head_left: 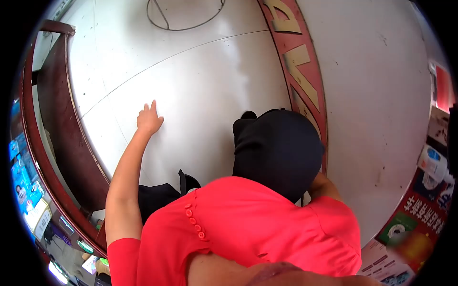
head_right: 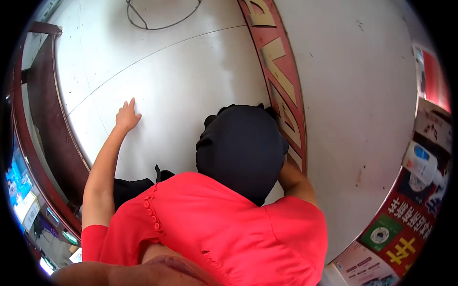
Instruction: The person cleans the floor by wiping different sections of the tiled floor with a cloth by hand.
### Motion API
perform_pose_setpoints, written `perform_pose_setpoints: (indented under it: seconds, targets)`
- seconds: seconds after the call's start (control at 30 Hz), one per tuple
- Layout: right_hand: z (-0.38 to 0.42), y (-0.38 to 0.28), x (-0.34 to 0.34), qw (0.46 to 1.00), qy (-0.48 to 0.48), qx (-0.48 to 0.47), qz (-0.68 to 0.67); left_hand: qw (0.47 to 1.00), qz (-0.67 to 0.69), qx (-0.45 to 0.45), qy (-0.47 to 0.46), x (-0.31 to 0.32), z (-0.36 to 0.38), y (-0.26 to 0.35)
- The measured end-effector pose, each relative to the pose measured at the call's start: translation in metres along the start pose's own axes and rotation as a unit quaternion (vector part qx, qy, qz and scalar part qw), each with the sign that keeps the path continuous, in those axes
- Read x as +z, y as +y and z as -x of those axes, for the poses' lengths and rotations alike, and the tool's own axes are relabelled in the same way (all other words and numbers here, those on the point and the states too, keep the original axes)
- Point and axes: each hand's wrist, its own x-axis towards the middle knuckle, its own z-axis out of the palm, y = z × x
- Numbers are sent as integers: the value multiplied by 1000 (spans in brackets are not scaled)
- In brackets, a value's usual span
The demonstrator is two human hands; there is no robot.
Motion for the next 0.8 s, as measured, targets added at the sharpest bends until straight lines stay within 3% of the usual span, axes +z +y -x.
perform_pose_setpoints:
  seconds: [0.03, 0.13, 0.2, 0.37, 0.47, 0.5, 0.57, 0.63, 0.67, 0.7, 0.73, 0.8]
  targets:
    - [1, -8, 4, 1000, 16, -2, 18, 997, -46, -44, -44, 11, 6, -7]
    - [-32, -40, -2, 997, 64, -28, 33, 990, -97, -39, -94, 41, 14, -21]
    - [-82, -64, -14, 994, 93, -48, 22, 993, -77, -45, -75, 57, 17, -22]
    - [-270, -146, -66, 987, 138, -56, -55, 997, -4, -65, -49, 70, 13, -28]
    - [-411, -176, -97, 979, 163, -121, 36, 996, 5, -56, -70, 60, 13, -31]
    - [-449, -185, -129, 984, 127, -122, -23, 994, 11, -53, -91, 54, 13, -29]
    - [-505, -187, -159, 943, 151, -171, -243, 992, 20, -62, -112, 48, 10, -29]
    - [-518, -202, -149, 845, 339, -277, -307, 993, 18, -51, -105, 52, 12, -30]
    - [-397, -243, -215, 781, 23, -199, -591, 994, 16, -48, -94, 55, 14, -30]
    - [-386, -235, -191, 842, 178, -255, -441, 993, 20, -57, -100, 56, 17, -30]
    - [-374, -225, -163, 855, 327, -300, -269, 994, 19, -54, -94, 57, 18, -30]
    - [-268, -230, -147, 843, 294, -406, -195, 995, 20, -53, -87, 54, 19, -27]
